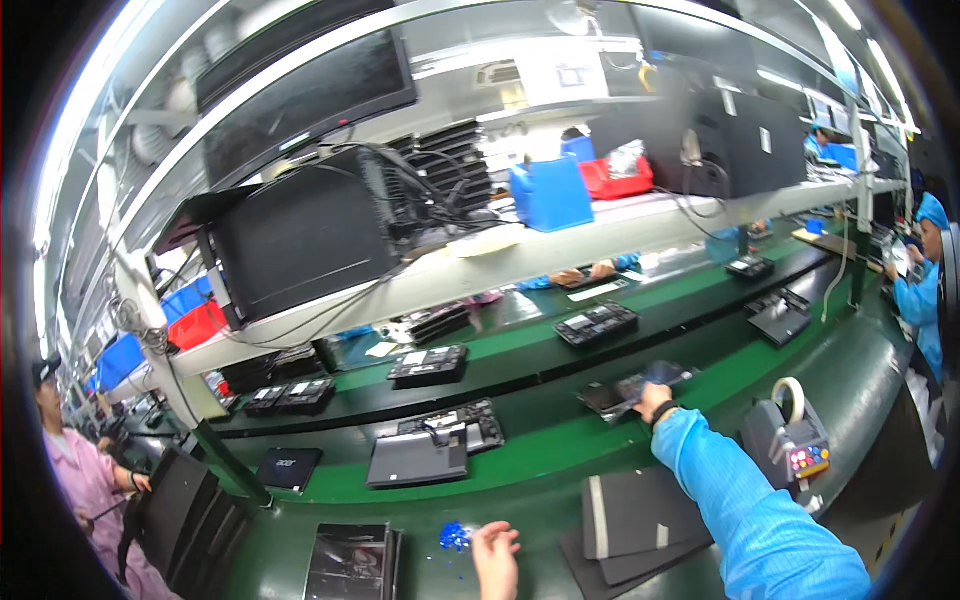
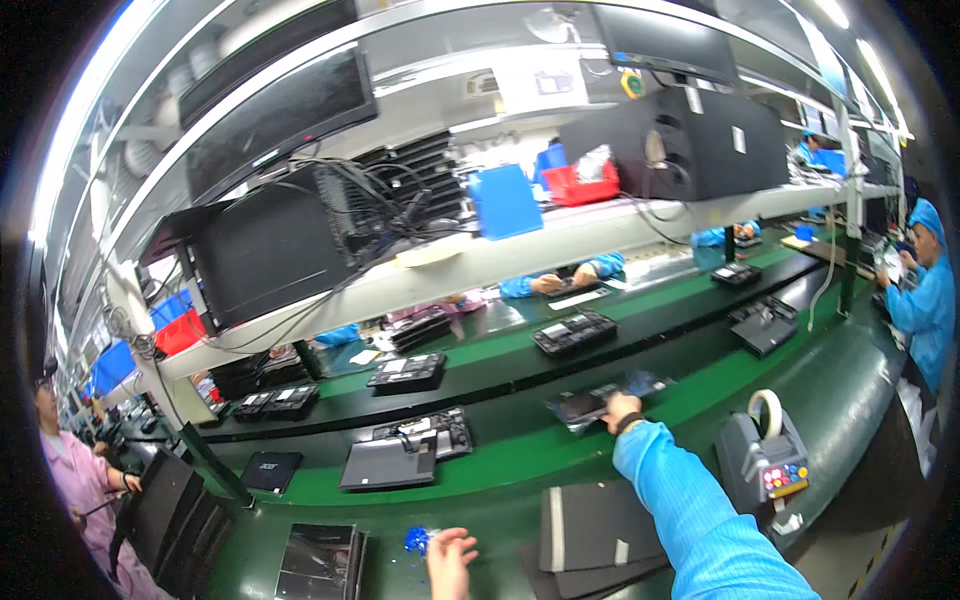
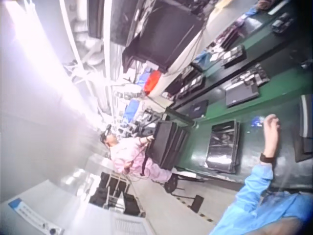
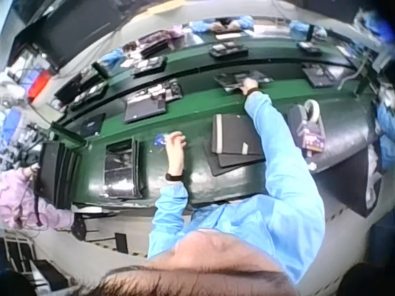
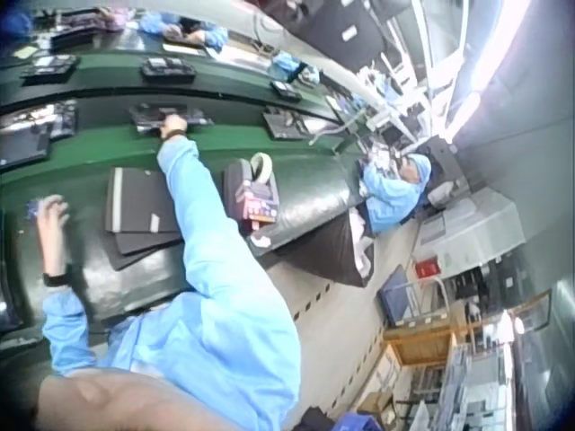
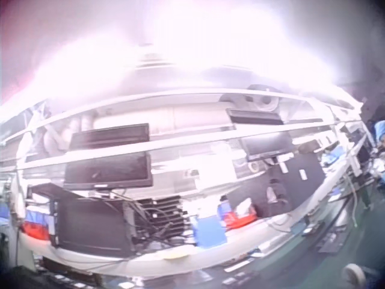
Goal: The person assembles tablets by retrieving tablet components from the conveyor belt, peeling and applying adhesive tape onto the screens, and attaching the screens onto the tablet bodies by hand.
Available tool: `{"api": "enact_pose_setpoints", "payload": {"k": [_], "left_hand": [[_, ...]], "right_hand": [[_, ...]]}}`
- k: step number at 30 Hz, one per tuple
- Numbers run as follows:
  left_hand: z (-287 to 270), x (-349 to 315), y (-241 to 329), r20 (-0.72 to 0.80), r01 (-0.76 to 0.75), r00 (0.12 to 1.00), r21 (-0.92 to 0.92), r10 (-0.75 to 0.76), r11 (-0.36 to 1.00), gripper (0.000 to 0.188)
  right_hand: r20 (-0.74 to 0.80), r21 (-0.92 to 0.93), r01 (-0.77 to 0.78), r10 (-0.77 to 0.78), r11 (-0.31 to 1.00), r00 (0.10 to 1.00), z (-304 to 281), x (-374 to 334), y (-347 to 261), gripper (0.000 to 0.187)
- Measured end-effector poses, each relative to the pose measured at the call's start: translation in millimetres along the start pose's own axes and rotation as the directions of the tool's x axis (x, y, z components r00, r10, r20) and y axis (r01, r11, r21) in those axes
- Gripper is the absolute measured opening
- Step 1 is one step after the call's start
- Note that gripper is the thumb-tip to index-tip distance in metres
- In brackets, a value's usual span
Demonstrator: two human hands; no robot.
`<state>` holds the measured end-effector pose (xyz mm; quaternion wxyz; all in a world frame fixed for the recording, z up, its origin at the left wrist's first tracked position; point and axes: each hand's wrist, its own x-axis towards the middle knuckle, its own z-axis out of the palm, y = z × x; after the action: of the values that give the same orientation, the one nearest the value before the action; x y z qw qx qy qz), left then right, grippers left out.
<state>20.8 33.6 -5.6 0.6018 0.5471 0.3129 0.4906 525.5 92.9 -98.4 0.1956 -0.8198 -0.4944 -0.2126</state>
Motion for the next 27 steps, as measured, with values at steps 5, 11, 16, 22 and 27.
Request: {"api": "enact_pose_setpoints", "payload": {"k": [5, 11, 16, 22, 27], "left_hand": [[1.8, 14.0, -28.2, 0.004, -0.029, 1.0, 0.007, 0.029, 1.0, 0.011], [1.6, -3.2, -5.6, 0.084, -0.145, 0.989, 0.446, 0.12, 0.883, 0.027], [-1.1, 5.5, -11.4, 0.191, -0.392, 0.918, 0.564, 0.347, 0.727, 0.022], [-4.5, 8.8, -4.7, 0.227, -0.433, 0.9, 0.568, 0.372, 0.7, 0.017], [-8.0, 1.4, -11.5, 0.178, -0.334, 0.943, 0.513, 0.282, 0.791, 0.015]], "right_hand": [[0.754, -0.128, -0.32, 0.302, 0.939, 0.583, -66.3, 29.4, -64.3, 0.023], [0.451, 0.138, 0.259, -0.294, 0.956, 0.843, -22.6, 68.1, -244.0, 0.035], [0.52, 0.418, -0.202, -0.051, 0.886, 0.852, 14.8, 78.5, -385.8, 0.076], [0.642, 0.495, -0.344, -0.069, 0.798, 0.763, 13.5, 93.9, -429.0, 0.069], [0.754, 0.6, -0.642, -0.068, 0.477, 0.654, 54.4, 74.1, -447.8, 0.053]]}}
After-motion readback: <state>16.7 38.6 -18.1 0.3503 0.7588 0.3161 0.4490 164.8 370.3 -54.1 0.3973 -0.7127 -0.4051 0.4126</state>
